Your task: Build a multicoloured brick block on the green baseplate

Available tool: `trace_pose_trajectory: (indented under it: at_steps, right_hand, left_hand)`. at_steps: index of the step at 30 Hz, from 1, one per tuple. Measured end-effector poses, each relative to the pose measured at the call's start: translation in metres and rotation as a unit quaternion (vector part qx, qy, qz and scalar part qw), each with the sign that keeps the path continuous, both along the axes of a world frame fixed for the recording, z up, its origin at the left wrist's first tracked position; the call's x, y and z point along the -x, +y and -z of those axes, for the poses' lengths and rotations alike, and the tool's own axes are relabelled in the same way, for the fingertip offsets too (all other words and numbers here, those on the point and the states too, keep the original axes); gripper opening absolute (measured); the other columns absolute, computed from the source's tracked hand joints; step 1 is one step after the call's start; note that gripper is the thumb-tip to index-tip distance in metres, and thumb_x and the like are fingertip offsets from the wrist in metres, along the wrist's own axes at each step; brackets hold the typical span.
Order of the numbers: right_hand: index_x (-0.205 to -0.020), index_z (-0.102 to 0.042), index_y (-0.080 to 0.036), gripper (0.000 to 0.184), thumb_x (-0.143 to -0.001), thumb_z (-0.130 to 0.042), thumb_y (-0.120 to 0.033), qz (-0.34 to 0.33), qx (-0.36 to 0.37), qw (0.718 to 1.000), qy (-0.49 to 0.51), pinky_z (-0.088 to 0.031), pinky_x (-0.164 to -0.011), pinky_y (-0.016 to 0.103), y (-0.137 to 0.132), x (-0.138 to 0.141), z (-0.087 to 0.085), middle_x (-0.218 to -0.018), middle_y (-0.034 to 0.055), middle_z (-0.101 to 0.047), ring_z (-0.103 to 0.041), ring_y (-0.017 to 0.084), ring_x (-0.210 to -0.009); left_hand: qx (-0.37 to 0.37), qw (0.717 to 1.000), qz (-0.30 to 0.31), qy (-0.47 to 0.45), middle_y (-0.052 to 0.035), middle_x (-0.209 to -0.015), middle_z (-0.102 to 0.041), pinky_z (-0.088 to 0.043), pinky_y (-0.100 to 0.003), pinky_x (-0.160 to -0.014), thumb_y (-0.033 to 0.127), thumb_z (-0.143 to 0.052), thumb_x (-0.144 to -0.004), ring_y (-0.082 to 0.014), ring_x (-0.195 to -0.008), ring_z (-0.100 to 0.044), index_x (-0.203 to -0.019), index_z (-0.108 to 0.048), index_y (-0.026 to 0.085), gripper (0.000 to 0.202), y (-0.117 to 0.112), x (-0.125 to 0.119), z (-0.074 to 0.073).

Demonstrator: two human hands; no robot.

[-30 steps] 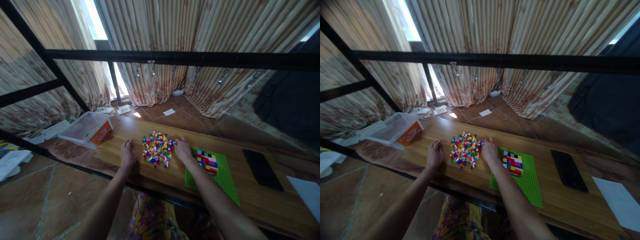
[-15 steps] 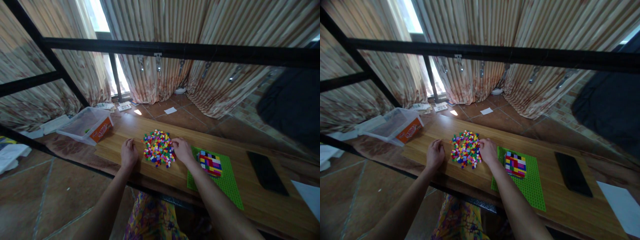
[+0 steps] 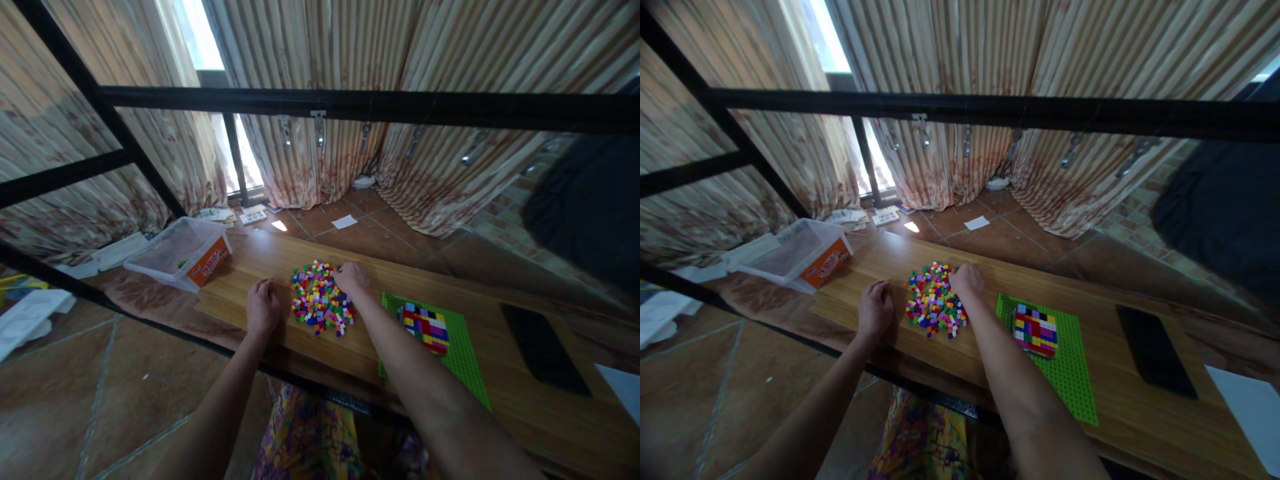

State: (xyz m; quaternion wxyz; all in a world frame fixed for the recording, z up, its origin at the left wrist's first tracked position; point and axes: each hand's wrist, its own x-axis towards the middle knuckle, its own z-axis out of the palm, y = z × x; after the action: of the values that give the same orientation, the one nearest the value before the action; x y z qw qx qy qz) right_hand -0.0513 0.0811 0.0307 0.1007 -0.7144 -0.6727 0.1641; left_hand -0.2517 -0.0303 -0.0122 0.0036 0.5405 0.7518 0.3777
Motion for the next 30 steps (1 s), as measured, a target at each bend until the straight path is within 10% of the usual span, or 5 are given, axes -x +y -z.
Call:
trace_pose_trajectory:
  at_steps: [14,21,23,27,30]
  right_hand:
    - [-0.082,-0.074,-0.013,0.026,-0.087,-0.051,-0.025,-0.040,-0.060,0.988,0.136,-0.041,-0.089,0.030,-0.017,-0.021,-0.002,-0.101,0.0167,-0.071,-0.061,0.023,-0.102]
    - [-0.082,-0.068,-0.017,0.036,-0.089,-0.045,-0.043,0.003,-0.048,0.942,0.333,-0.046,-0.062,0.025,-0.046,-0.030,0.003,-0.076,0.0049,-0.071,-0.065,0.017,-0.071]
    - [-0.081,-0.066,-0.018,0.037,-0.086,-0.050,-0.051,0.016,-0.008,0.885,0.465,-0.045,-0.054,0.023,-0.059,-0.031,0.004,-0.073,0.0035,-0.070,-0.065,0.015,-0.065]
    - [-0.079,-0.066,-0.018,0.028,-0.071,-0.074,-0.044,0.043,0.128,0.640,0.756,-0.046,-0.049,0.019,-0.081,-0.036,0.003,-0.076,0.0031,-0.071,-0.064,0.011,-0.061]
    - [-0.079,-0.067,-0.018,0.018,-0.074,-0.075,-0.033,0.056,0.159,0.574,0.801,-0.052,-0.055,0.018,-0.091,-0.040,-0.001,-0.077,0.0033,-0.073,-0.066,0.011,-0.064]
  left_hand:
    - [0.007,1.000,0.003,0.015,-0.0155,-0.114,-0.064,-0.046,-0.042,-0.101,0.019,-0.044,-0.083,-0.0275,-0.111,-0.057,-0.101,-0.067,0.013,0.030,0.001,0.001,-0.001]
    - [0.011,1.000,0.000,0.019,-0.0149,-0.115,-0.063,-0.046,-0.043,-0.100,0.021,-0.043,-0.084,-0.0277,-0.111,-0.057,-0.101,-0.067,0.014,0.030,0.002,0.003,0.001]
    - [0.008,1.000,0.002,0.021,-0.0148,-0.114,-0.064,-0.046,-0.043,-0.100,0.020,-0.043,-0.083,-0.0275,-0.110,-0.057,-0.100,-0.067,0.014,0.030,0.002,0.003,0.000]
    - [0.002,1.000,0.003,0.023,-0.0138,-0.113,-0.064,-0.046,-0.043,-0.100,0.019,-0.045,-0.082,-0.0274,-0.111,-0.057,-0.099,-0.067,0.015,0.028,0.002,0.002,-0.002]
    - [0.007,1.000,0.000,0.020,-0.0143,-0.112,-0.064,-0.046,-0.043,-0.099,0.020,-0.045,-0.082,-0.0271,-0.110,-0.057,-0.098,-0.067,0.015,0.028,0.002,0.001,-0.002]
